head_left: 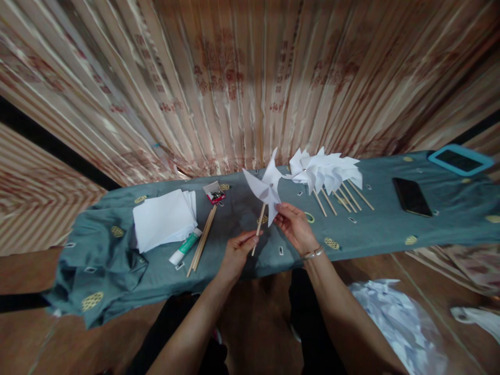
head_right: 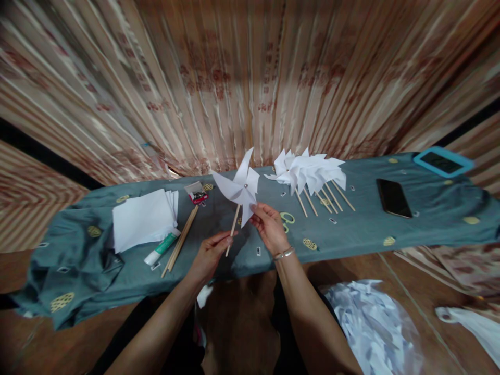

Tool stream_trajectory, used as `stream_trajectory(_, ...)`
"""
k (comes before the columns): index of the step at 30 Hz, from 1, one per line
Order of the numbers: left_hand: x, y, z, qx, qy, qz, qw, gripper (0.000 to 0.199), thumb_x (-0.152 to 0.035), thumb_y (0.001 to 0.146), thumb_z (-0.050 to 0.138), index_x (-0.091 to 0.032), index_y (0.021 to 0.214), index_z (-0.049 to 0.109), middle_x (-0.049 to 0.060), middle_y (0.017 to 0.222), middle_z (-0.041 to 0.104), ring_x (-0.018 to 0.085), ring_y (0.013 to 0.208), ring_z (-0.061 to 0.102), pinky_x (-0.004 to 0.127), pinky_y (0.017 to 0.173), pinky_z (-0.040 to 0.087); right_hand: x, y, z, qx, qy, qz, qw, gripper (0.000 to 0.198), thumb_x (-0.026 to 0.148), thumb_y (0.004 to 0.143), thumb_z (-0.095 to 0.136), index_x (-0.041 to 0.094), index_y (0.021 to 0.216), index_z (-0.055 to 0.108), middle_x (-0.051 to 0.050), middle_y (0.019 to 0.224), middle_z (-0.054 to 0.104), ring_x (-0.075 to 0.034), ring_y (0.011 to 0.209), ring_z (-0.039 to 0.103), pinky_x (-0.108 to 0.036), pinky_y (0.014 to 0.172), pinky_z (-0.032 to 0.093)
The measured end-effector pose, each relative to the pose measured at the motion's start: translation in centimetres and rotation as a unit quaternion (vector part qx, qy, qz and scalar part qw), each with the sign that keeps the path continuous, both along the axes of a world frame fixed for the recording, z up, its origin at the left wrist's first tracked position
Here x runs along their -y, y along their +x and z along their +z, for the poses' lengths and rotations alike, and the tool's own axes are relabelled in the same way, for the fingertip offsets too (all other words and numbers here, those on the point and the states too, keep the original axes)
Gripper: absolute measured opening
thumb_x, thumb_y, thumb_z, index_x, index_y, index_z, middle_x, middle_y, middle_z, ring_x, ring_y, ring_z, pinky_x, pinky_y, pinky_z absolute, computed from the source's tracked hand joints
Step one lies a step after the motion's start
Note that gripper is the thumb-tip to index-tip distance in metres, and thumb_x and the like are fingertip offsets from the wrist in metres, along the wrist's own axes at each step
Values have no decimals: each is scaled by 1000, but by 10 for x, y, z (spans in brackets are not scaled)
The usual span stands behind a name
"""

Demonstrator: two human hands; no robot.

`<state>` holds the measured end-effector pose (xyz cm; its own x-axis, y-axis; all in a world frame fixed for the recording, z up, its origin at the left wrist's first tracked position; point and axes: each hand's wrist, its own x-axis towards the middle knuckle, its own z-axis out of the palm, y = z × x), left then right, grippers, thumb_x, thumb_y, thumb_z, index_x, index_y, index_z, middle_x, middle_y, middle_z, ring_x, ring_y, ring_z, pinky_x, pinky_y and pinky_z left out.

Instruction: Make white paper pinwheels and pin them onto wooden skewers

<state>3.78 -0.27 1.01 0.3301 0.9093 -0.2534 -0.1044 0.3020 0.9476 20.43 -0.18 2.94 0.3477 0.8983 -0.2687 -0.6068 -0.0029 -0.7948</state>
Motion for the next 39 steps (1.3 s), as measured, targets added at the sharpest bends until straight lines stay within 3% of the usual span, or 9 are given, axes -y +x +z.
stream_trajectory(8, -2, -1, -5, -13, 39, 12, 999, 26, -33, 65, 76, -20, 87, 79, 2, 78, 70, 14, 73, 57, 25, 72, 43, 3, -12, 6, 35, 16, 43, 998, 31, 38, 52, 89, 19, 69, 71, 4, 60, 65, -7, 53, 56, -19, 54, 47)
stream_trajectory(13, -6, -4, -5, -28, 51, 18, 998, 25, -34, 67, 75, -21, 88, 79, 2, 80, 71, 16, 75, 58, 27, 74, 44, 8, -9, 8, 145, 25, 77, 986, 40, 58, 63, 78, 19, 68, 72, -1, 63, 69, -12, 56, 57, -26, 55, 45)
stream_trajectory(15, -7, -6, -4, -29, 47, 23, 998, 26, -34, 66, 75, -21, 88, 79, 3, 81, 71, 16, 75, 58, 26, 73, 45, 7, 1, 6, 177, 17, 26, 984, 44, 64, 66, 73, 19, 67, 72, -1, 59, 68, -12, 52, 54, -26, 51, 42)
stream_trajectory(17, -8, -8, -3, -28, 42, 17, 999, 26, -34, 65, 76, -21, 88, 79, 3, 81, 72, 15, 73, 58, 26, 72, 45, 3, 14, 3, 202, 12, -70, 977, 40, 59, 66, 74, 20, 65, 71, 1, 57, 65, -10, 49, 49, -25, 49, 39)
stream_trajectory(19, -8, -9, -1, -25, 35, 5, 999, 26, -33, 64, 76, -21, 86, 79, 3, 80, 72, 15, 71, 59, 26, 70, 44, -1, 26, 1, 223, 20, -150, 963, 31, 50, 62, 80, 22, 71, 71, 2, 64, 68, -11, 55, 53, -25, 55, 43)
stream_trajectory(21, -7, -10, 0, -24, 29, -6, 999, 25, -32, 63, 77, -20, 85, 79, 3, 78, 72, 15, 70, 58, 25, 68, 44, -4, 35, 1, 234, 39, -176, 955, 32, 41, 58, 83, 23, 81, 72, 2, 74, 71, -13, 68, 60, -27, 67, 48)
stream_trajectory(24, -6, -11, 0, -26, 26, -20, 999, 24, -32, 63, 77, -20, 85, 79, 2, 75, 70, 14, 67, 57, 24, 65, 42, -6, 39, 3, 236, 53, -152, 958, 33, 35, 56, 84, 23, 84, 72, 1, 78, 72, -14, 75, 63, -29, 75, 49)
stream_trajectory(30, -7, -11, -3, -34, 39, -13, 999, 23, -32, 65, 77, -22, 85, 79, 2, 79, 72, 13, 69, 56, 23, 66, 42, -3, 33, 5, 207, 21, -105, 972, 27, 34, 53, 85, 22, 74, 72, 4, 63, 68, -10, 57, 56, -25, 60, 45)
stream_trajectory(39, -8, -9, -3, -38, 37, 0, 999, 25, -31, 64, 77, -20, 86, 79, 3, 81, 73, 14, 71, 59, 25, 68, 44, 1, 21, 6, 141, 10, -27, 990, 32, 32, 50, 88, 20, 75, 73, 6, 55, 63, -6, 50, 50, -21, 50, 38)
